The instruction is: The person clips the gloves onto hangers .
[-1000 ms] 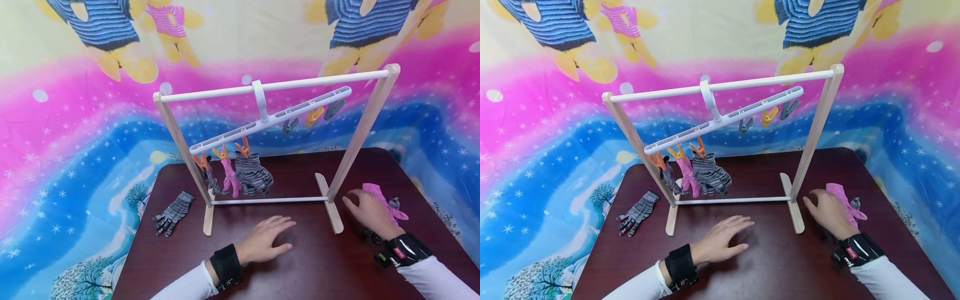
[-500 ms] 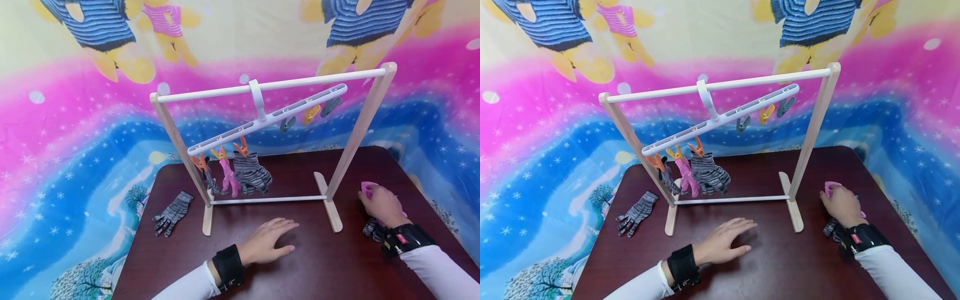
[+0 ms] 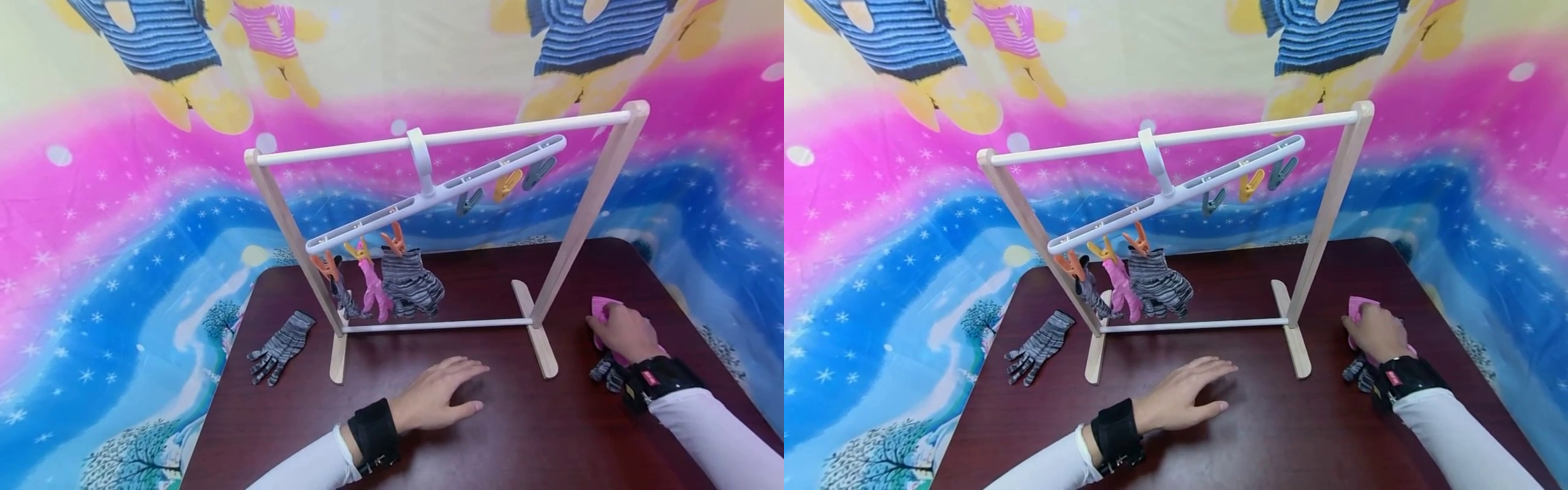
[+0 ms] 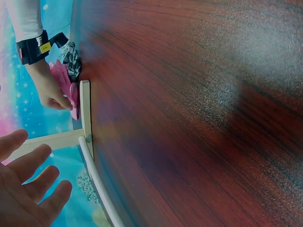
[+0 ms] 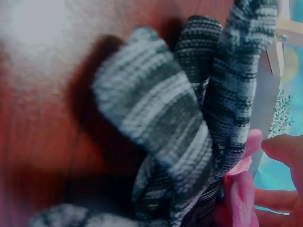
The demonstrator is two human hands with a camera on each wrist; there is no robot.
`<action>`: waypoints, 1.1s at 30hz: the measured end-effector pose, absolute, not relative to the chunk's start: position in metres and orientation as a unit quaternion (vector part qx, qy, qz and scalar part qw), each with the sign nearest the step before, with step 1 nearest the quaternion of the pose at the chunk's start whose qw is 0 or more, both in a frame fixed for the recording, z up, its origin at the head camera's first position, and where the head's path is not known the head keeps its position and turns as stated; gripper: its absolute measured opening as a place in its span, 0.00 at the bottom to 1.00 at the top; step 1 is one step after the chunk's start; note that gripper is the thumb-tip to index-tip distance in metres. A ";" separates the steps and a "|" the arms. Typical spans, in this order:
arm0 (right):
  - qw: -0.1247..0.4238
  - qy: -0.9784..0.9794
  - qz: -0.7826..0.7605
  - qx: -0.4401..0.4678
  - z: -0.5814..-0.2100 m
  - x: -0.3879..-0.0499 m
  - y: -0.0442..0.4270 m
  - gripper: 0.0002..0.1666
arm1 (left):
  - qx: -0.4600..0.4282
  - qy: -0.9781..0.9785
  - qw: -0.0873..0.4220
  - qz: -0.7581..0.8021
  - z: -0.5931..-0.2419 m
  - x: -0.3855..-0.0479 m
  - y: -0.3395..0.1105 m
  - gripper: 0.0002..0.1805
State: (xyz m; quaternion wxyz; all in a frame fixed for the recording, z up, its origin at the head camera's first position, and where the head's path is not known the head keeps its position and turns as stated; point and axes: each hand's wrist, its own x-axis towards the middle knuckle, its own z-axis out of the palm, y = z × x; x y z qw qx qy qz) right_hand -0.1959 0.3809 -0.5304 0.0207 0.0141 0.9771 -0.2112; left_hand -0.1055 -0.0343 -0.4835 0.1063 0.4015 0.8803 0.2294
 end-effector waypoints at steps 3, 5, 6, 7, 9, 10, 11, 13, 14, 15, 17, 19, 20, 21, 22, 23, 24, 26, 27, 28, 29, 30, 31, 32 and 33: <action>0.021 0.976 -0.217 0.015 -0.533 -0.199 0.382 0.23 | 0.400 0.881 0.107 0.229 -0.483 -0.105 -0.034 0.31; 0.020 0.976 -0.218 0.014 -0.534 -0.200 0.382 0.22 | 0.400 0.882 0.107 0.227 -0.483 -0.105 -0.034 0.31; 0.018 0.976 -0.217 0.015 -0.535 -0.201 0.382 0.22 | 0.400 0.882 0.106 0.226 -0.484 -0.105 -0.034 0.31; 0.017 0.976 -0.216 0.016 -0.536 -0.202 0.383 0.23 | 0.400 0.881 0.108 0.227 -0.483 -0.105 -0.034 0.31; 0.013 0.977 -0.213 0.018 -0.537 -0.203 0.383 0.22 | 0.400 0.881 0.109 0.228 -0.484 -0.105 -0.034 0.31; 0.011 0.977 -0.212 0.019 -0.538 -0.203 0.383 0.22 | 0.399 0.881 0.111 0.230 -0.483 -0.105 -0.034 0.31; 0.008 0.977 -0.210 0.020 -0.539 -0.204 0.382 0.22 | 0.399 0.880 0.112 0.232 -0.484 -0.105 -0.035 0.31; 0.001 0.978 -0.209 0.021 -0.539 -0.204 0.382 0.21 | 0.398 0.880 0.113 0.232 -0.484 -0.105 -0.035 0.31; -0.003 0.977 -0.210 0.020 -0.539 -0.204 0.381 0.20 | 0.397 0.880 0.114 0.233 -0.485 -0.105 -0.035 0.31; -0.006 0.977 -0.210 0.018 -0.540 -0.203 0.381 0.19 | 0.396 0.881 0.114 0.233 -0.485 -0.105 -0.035 0.31; -0.011 0.978 -0.210 0.015 -0.540 -0.203 0.380 0.17 | 0.396 0.882 0.113 0.231 -0.486 -0.104 -0.035 0.31; -0.018 0.977 -0.210 0.011 -0.541 -0.202 0.380 0.15 | 0.395 0.883 0.111 0.229 -0.486 -0.104 -0.035 0.31; -0.023 0.977 -0.210 0.008 -0.542 -0.201 0.380 0.14 | 0.394 0.883 0.111 0.229 -0.486 -0.103 -0.035 0.31; -0.030 0.978 -0.207 0.004 -0.543 -0.201 0.380 0.13 | 0.393 0.884 0.108 0.227 -0.486 -0.103 -0.035 0.31; -0.037 0.978 -0.205 0.001 -0.545 -0.201 0.381 0.12 | 0.393 0.885 0.106 0.226 -0.486 -0.103 -0.035 0.31; -0.045 0.978 -0.201 -0.001 -0.546 -0.200 0.382 0.12 | 0.393 0.885 0.105 0.226 -0.486 -0.102 -0.035 0.31; -0.054 0.979 -0.197 -0.003 -0.548 -0.200 0.383 0.11 | 0.392 0.885 0.105 0.226 -0.486 -0.102 -0.035 0.31; -0.066 0.980 -0.189 -0.007 -0.551 -0.199 0.384 0.11 | 0.390 0.886 0.106 0.227 -0.486 -0.102 -0.036 0.32; -0.071 0.980 -0.186 -0.008 -0.552 -0.198 0.384 0.10 | 0.390 0.886 0.107 0.228 -0.486 -0.102 -0.036 0.32; -0.073 0.980 -0.185 -0.007 -0.552 -0.198 0.384 0.10 | 0.389 0.886 0.109 0.230 -0.486 -0.102 -0.036 0.32; -0.074 0.980 -0.185 -0.005 -0.553 -0.198 0.384 0.10 | 0.388 0.885 0.111 0.232 -0.486 -0.102 -0.036 0.32; -0.075 0.980 -0.185 -0.003 -0.553 -0.197 0.385 0.10 | 0.388 0.884 0.113 0.234 -0.486 -0.103 -0.036 0.32; -0.074 0.980 -0.186 -0.001 -0.552 -0.197 0.385 0.09 | 0.388 0.883 0.114 0.237 -0.486 -0.103 -0.036 0.32; -0.074 0.980 -0.187 0.002 -0.551 -0.197 0.385 0.09 | 0.388 0.883 0.115 0.239 -0.486 -0.104 -0.035 0.32; -0.073 0.979 -0.188 0.005 -0.551 -0.196 0.385 0.09 | 0.389 0.882 0.116 0.240 -0.486 -0.104 -0.035 0.32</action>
